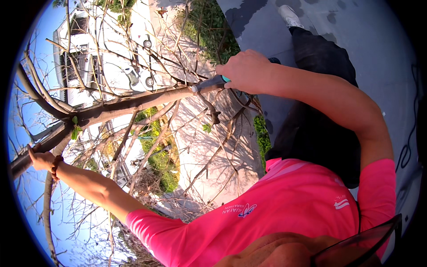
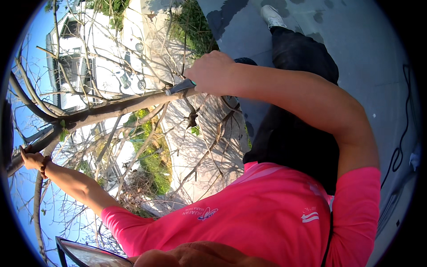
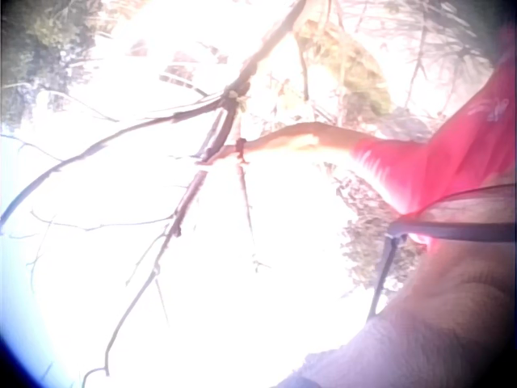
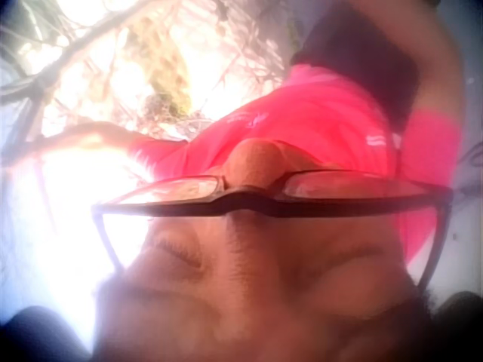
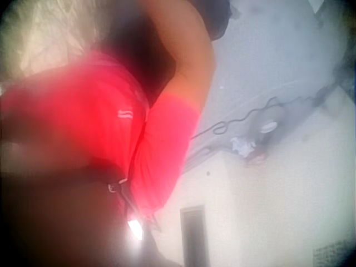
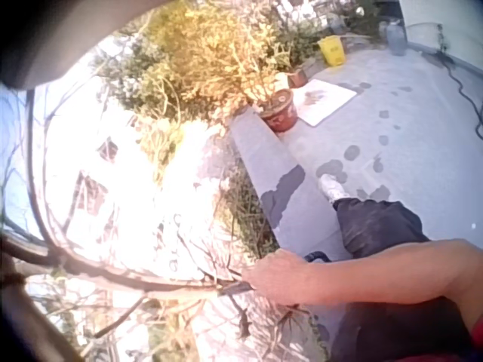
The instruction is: The person uses a hose with a spray nozzle to water a tree and surrounding plants on a rooftop terrace. They hold the tree branches with one hand while directing the water stream with the other, moving between different sections of the tree and nearby potted plants.
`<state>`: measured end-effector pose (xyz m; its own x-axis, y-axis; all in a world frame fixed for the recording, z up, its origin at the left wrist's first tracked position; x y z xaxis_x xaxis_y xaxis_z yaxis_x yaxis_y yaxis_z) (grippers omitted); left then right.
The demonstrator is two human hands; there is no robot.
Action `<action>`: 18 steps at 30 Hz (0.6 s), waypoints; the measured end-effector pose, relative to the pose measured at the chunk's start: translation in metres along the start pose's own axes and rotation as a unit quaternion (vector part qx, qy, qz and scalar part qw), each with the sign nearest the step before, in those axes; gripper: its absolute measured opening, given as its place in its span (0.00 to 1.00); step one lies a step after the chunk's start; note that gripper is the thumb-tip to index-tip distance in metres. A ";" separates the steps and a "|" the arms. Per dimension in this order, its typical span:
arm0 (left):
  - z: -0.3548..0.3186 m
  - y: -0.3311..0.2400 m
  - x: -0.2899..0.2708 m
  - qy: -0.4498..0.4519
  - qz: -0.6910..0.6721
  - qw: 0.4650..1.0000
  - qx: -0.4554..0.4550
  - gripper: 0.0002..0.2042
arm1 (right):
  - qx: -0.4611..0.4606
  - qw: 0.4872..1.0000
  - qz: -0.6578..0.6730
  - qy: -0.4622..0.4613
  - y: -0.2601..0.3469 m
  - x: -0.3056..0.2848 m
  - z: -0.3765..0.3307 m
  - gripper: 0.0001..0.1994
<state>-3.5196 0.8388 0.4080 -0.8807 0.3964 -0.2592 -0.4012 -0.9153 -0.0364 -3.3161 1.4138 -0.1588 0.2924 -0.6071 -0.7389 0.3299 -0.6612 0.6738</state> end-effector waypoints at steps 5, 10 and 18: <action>-0.039 -0.028 0.041 -0.066 -0.119 0.966 -0.218 0.17 | 0.042 0.999 0.008 -0.010 -0.001 -0.012 -0.008 0.17; -0.002 0.022 0.008 0.003 -0.041 0.998 -0.050 0.14 | -0.013 0.997 -0.026 0.077 0.002 0.020 0.000 0.16; -0.033 -0.023 0.043 -0.066 -0.141 0.962 -0.226 0.15 | 0.022 0.999 -0.036 0.018 -0.009 0.006 -0.002 0.15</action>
Point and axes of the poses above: each hand's wrist, its own z-axis towards the middle knuckle, its own x-axis out of the palm, y = z × x, the point moved 3 cm from there along z, towards the middle knuckle, and after that the axes turned 9 degrees about z, right-handed, at the moved point
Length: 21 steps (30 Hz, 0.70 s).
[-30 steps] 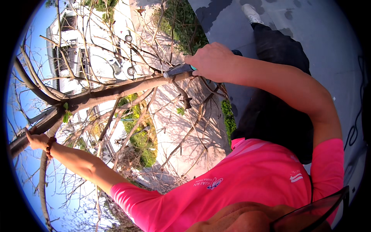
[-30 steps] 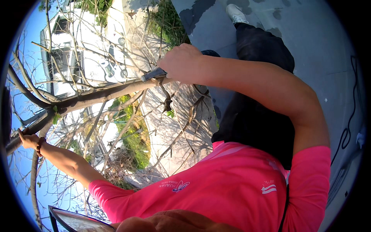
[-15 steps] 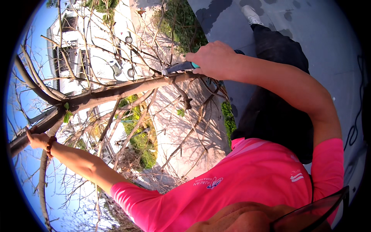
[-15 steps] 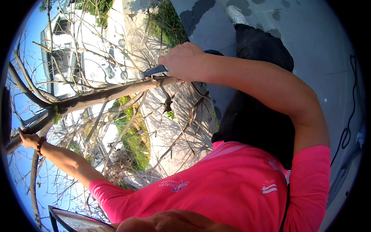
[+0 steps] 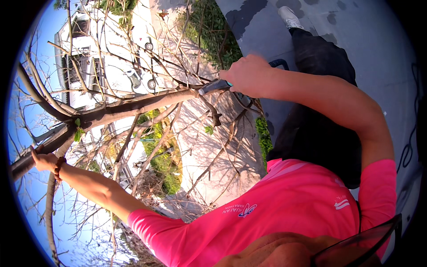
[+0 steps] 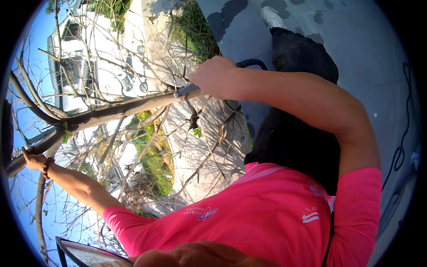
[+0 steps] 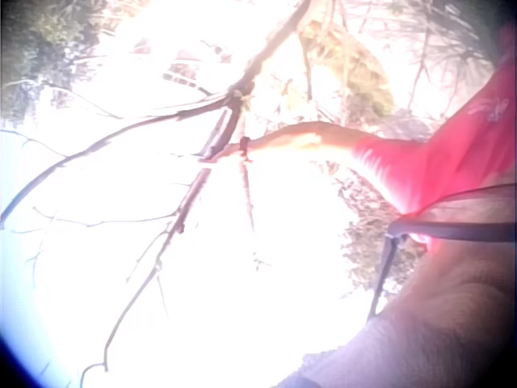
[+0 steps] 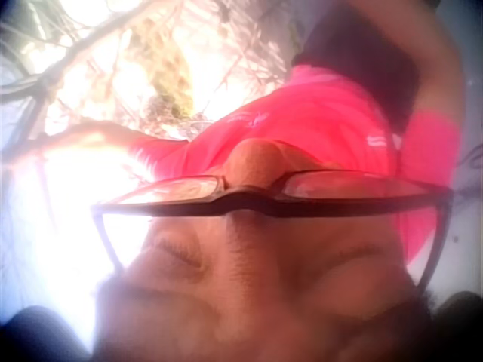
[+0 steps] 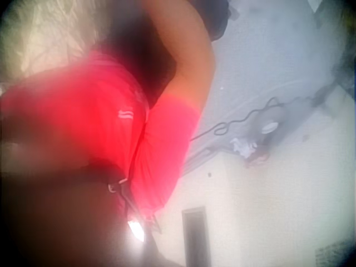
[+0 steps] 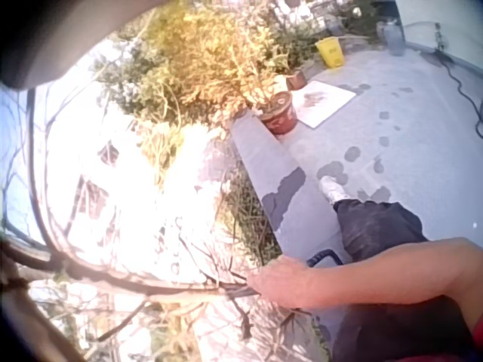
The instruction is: The person uses a hose with a spray nozzle to water a tree and surrounding plants on a rooftop terrace. They hold the tree branches with one hand while directing the water stream with the other, moving between different sections of the tree and nearby potted plants.
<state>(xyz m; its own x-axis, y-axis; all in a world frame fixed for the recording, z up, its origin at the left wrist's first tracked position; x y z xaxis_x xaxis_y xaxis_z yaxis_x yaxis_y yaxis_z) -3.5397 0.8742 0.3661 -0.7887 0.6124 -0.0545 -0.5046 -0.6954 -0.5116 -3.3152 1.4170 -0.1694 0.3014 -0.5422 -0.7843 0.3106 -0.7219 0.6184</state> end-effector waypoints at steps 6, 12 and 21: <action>0.033 -0.005 -0.033 0.065 0.157 0.968 0.187 0.15 | -0.029 0.996 -0.011 0.087 0.015 0.021 0.004 0.12; -0.005 -0.007 0.002 0.005 0.024 1.000 0.011 0.15 | 0.004 1.000 -0.013 0.024 0.004 0.001 0.006 0.16; 0.032 -0.007 -0.037 0.065 0.353 0.850 0.386 0.17 | -0.019 1.000 0.010 0.006 0.008 0.001 0.003 0.15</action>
Point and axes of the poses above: each hand's wrist, its own z-axis towards the middle knuckle, its own x-axis out of the palm, y = z × x, the point moved 3 cm from there along z, towards the middle knuckle, and after that the axes turned 9 degrees about z, right-handed, at the moved point
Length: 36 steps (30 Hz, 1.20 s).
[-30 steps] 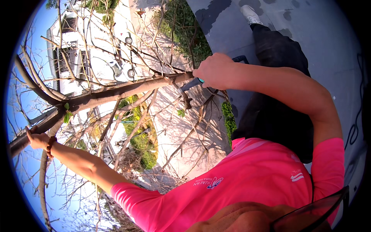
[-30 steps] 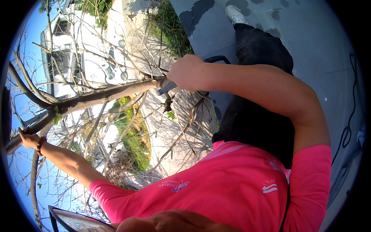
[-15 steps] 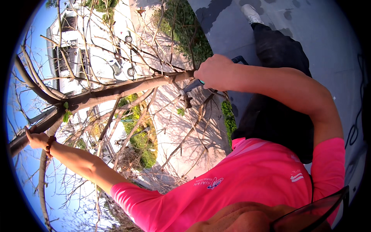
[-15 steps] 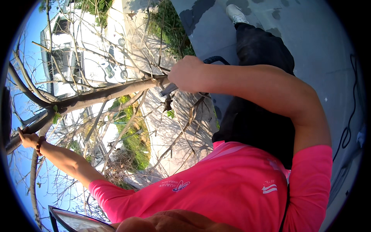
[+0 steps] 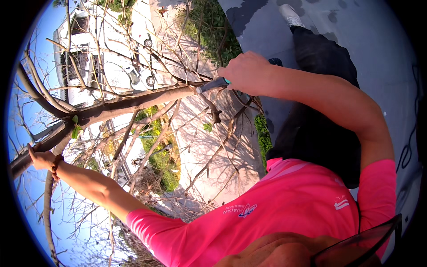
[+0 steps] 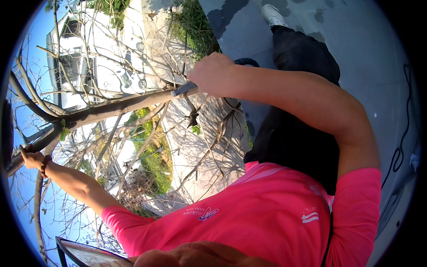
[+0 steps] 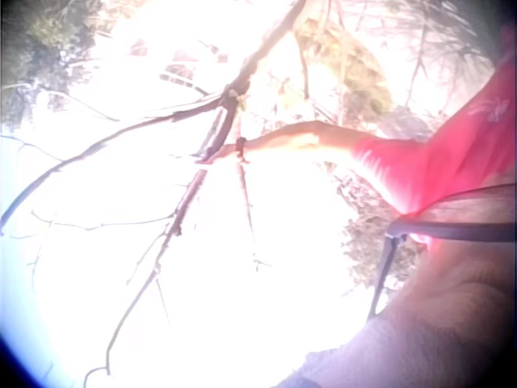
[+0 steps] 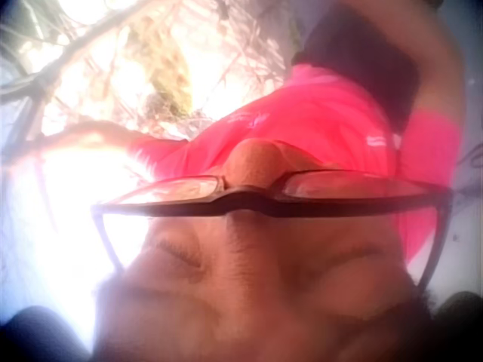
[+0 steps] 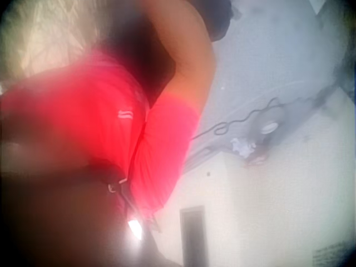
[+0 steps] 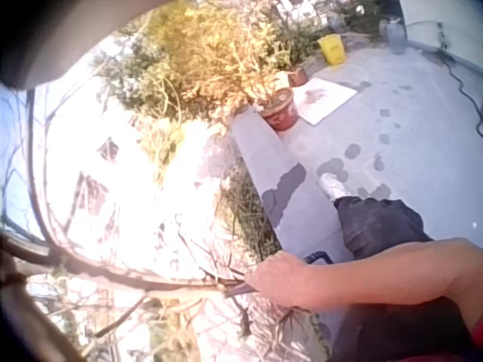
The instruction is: The person uses a hose with a spray nozzle to water a tree and surrounding plants on a rooftop terrace. They hold the tree branches with one hand while directing the water stream with the other, moving between different sections of the tree and nearby potted plants.
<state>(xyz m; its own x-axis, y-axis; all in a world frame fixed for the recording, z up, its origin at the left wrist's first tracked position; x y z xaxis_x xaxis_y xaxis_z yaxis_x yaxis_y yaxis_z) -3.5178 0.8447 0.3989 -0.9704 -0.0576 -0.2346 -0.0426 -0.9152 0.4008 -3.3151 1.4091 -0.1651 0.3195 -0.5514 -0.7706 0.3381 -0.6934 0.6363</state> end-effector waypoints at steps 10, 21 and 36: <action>-0.021 -0.073 0.009 -0.048 -0.305 0.876 -0.371 0.14 | 0.010 0.997 0.003 0.078 -0.003 0.018 0.002 0.16; -0.014 -0.062 0.012 -0.066 -0.337 0.853 -0.394 0.16 | -0.017 0.997 -0.030 0.075 -0.001 0.030 -0.001 0.14; -0.016 -0.070 0.012 -0.059 -0.341 0.856 -0.383 0.15 | -0.001 0.993 -0.021 0.119 0.006 0.020 -0.005 0.15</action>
Point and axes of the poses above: each hand's wrist, its own z-axis towards the middle knuckle, its own x-axis out of the palm, y = z × x, the point moved 3 cm from there along z, towards the middle knuckle, and after that the axes turned 9 degrees about z, right-handed, at the moved point
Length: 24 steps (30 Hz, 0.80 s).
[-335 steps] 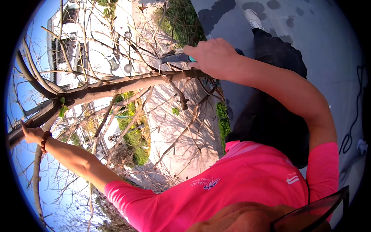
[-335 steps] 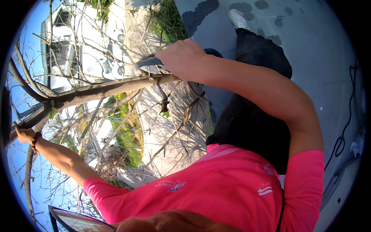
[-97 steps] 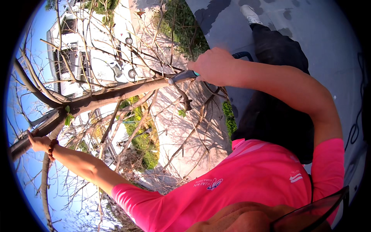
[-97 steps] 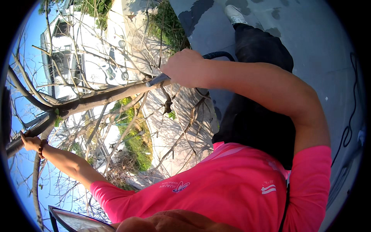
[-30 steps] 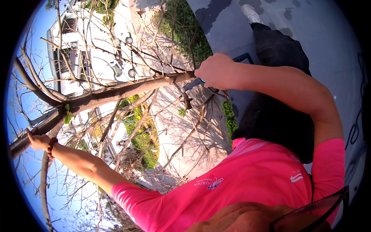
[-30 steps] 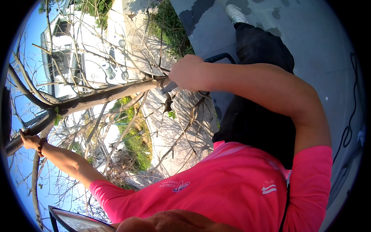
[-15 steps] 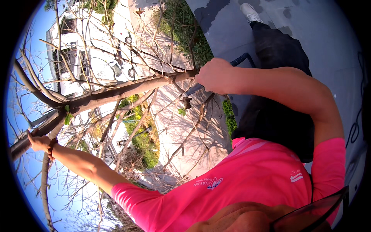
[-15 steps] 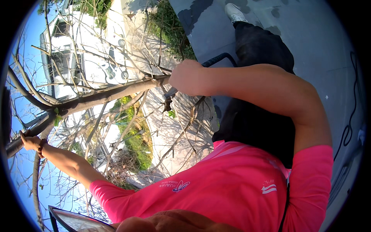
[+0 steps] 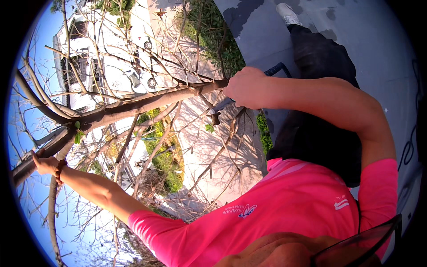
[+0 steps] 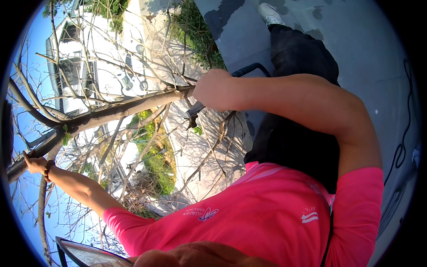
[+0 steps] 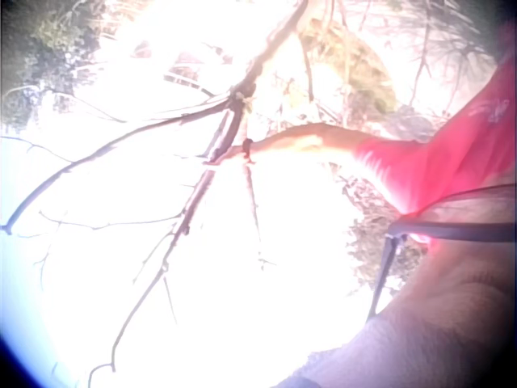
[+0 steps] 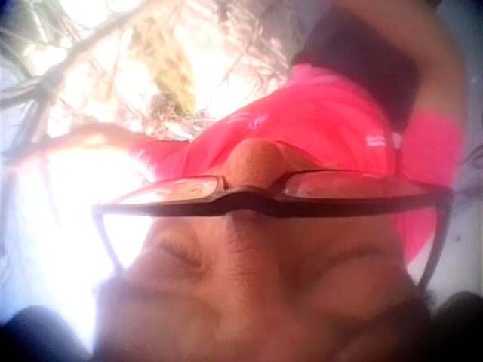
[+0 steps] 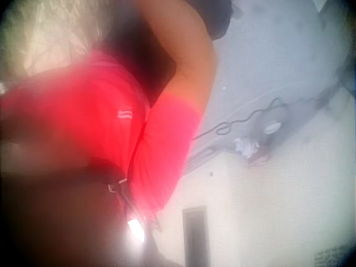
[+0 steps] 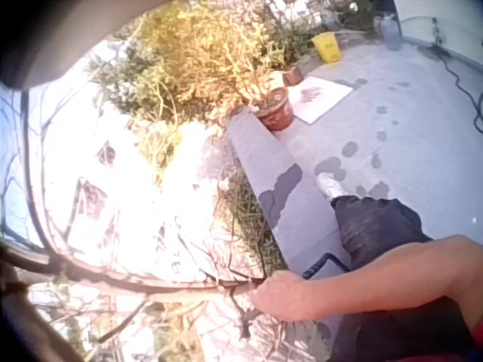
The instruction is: The person uses a hose with a spray nozzle to water a tree and surrounding plants on a rooftop terrace. They hold the tree branches with one hand while directing the water stream with the other, moving between different sections of the tree and nearby potted plants.
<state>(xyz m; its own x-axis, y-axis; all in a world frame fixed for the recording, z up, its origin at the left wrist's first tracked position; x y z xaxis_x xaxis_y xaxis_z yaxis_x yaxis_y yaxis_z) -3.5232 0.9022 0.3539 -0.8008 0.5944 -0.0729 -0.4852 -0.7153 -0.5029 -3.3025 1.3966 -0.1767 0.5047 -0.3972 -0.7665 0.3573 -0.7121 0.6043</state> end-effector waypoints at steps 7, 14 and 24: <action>0.021 0.005 -0.011 0.001 0.000 0.999 0.043 0.16 | 0.016 0.988 0.036 -0.146 -0.008 -0.032 -0.005 0.15; 0.004 0.004 -0.002 -0.009 0.022 1.000 0.014 0.17 | 0.012 1.000 0.006 -0.019 -0.004 0.001 0.002 0.14; 0.019 0.008 -0.012 -0.009 0.014 1.000 0.027 0.17 | 0.014 0.994 0.005 -0.104 -0.009 -0.016 -0.003 0.14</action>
<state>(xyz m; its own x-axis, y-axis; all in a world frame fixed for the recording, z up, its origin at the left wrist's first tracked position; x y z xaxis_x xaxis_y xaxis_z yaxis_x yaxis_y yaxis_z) -3.5242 0.8823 0.3675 -0.8202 0.5676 -0.0710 -0.4802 -0.7506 -0.4539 -3.3109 1.4110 -0.1692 0.3326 -0.5134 -0.7911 0.3303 -0.7223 0.6076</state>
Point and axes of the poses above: each hand's wrist, its own z-axis towards the middle knuckle, its own x-axis out of the palm, y = z × x, the point moved 3 cm from there along z, towards the middle knuckle, and after that the axes turned 9 degrees about z, right-handed, at the moved point
